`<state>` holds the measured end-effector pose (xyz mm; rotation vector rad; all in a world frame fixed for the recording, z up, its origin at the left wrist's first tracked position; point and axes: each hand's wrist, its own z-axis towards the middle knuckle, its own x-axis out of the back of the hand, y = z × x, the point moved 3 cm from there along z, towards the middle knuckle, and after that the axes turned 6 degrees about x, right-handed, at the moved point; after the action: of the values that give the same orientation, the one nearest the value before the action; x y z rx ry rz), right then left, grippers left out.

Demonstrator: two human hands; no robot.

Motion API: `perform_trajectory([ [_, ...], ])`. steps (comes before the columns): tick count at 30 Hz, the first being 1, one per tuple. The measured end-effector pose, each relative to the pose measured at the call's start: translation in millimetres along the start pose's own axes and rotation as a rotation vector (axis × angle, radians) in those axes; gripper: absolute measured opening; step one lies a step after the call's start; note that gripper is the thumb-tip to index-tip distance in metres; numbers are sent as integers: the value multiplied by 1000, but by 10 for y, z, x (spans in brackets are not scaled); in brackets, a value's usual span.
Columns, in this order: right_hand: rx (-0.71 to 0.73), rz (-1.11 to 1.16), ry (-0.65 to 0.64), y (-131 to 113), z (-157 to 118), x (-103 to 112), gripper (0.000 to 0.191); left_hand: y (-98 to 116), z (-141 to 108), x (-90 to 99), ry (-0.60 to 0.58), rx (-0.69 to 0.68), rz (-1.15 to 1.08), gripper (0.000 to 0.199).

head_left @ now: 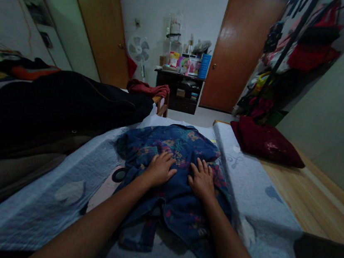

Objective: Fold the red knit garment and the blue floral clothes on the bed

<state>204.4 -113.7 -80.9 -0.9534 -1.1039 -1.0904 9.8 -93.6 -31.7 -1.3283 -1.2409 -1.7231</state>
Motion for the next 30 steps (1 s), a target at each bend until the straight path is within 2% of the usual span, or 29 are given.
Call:
perform_trajectory([
  [2, -2, 7, -4, 0, 0, 6, 54, -79, -18, -154, -150, 32, 33, 49],
  [4, -6, 13, -12, 2, 2, 7, 54, -125, -66, -255, -236, 50, 39, 55],
  [10, -11, 15, -4, -8, -7, 4, 54, -102, -167, -323, -286, 94, 72, 67],
  [14, -16, 13, -55, -17, 11, 23, 54, -55, -160, -283, -317, 98, 78, 68],
  [18, -14, 24, -145, -12, 109, 141, 52, -22, -88, -176, -365, 97, 115, 69],
  [24, -7, 11, -215, 70, 441, 352, 40, -12, 198, 49, -410, 19, 181, 56],
  [30, 8, 90, -354, 316, 822, 332, 28, -152, 528, 100, -448, -35, 112, 36],
])
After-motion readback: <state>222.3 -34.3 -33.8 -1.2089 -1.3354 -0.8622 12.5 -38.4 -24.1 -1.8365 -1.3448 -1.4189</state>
